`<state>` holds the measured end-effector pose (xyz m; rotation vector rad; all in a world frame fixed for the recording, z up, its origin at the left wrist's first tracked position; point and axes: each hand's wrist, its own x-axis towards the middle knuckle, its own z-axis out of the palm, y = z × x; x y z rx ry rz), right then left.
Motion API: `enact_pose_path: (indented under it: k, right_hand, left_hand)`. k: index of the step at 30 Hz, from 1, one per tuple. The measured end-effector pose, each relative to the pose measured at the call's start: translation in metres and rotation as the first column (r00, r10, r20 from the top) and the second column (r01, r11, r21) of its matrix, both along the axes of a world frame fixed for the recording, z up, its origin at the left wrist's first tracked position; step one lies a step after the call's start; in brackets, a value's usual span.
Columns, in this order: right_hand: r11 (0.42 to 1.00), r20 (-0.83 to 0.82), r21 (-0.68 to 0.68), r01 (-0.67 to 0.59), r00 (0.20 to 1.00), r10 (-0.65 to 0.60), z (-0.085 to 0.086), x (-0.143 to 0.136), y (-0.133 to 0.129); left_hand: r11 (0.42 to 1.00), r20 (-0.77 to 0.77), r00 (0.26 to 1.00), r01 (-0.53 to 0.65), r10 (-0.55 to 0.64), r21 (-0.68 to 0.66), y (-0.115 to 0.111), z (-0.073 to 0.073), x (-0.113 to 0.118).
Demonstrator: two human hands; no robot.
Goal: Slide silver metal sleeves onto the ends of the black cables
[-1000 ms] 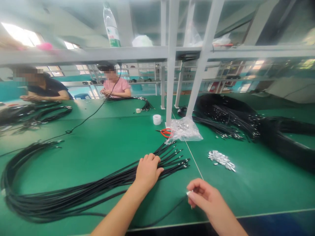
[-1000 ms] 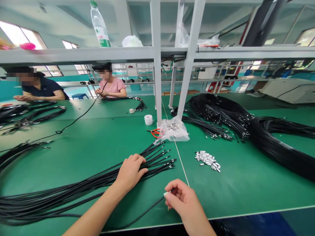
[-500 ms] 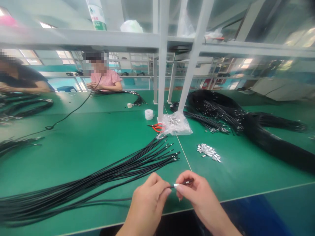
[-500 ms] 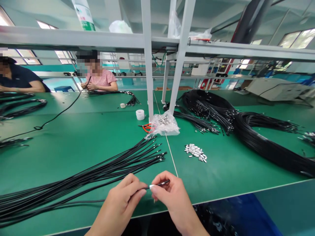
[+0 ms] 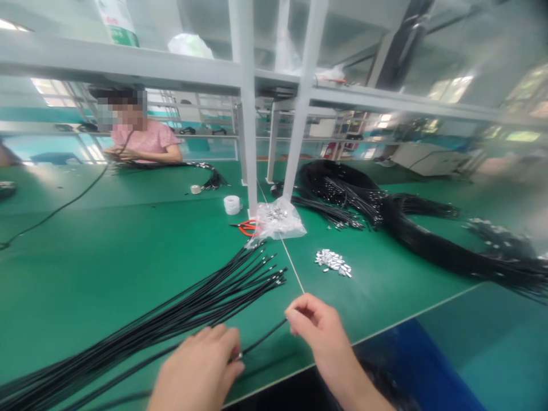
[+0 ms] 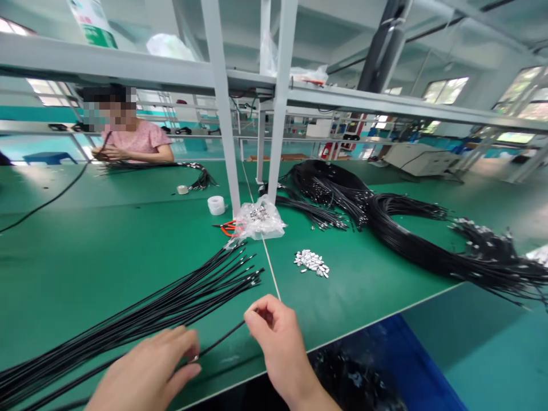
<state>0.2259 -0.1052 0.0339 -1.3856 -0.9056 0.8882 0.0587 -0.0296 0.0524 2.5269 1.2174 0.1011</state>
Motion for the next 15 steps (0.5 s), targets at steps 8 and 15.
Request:
enact_pose_path:
  k: [8, 15]
  right_hand:
    - [0.996, 0.608, -0.031, 0.081, 0.793, -0.045, -0.019, 0.063, 0.012]
    - [0.965, 0.802, 0.023, 0.261, 0.571, -0.174, -0.058, 0.142, 0.041]
  left_hand:
    - [0.968, 0.361, 0.929, 0.164, -0.086, -0.191, -0.006, -0.007, 0.031]
    - [0.968, 0.466, 0.877, 0.206, -0.116, -0.146, -0.003, -0.009, 0.021]
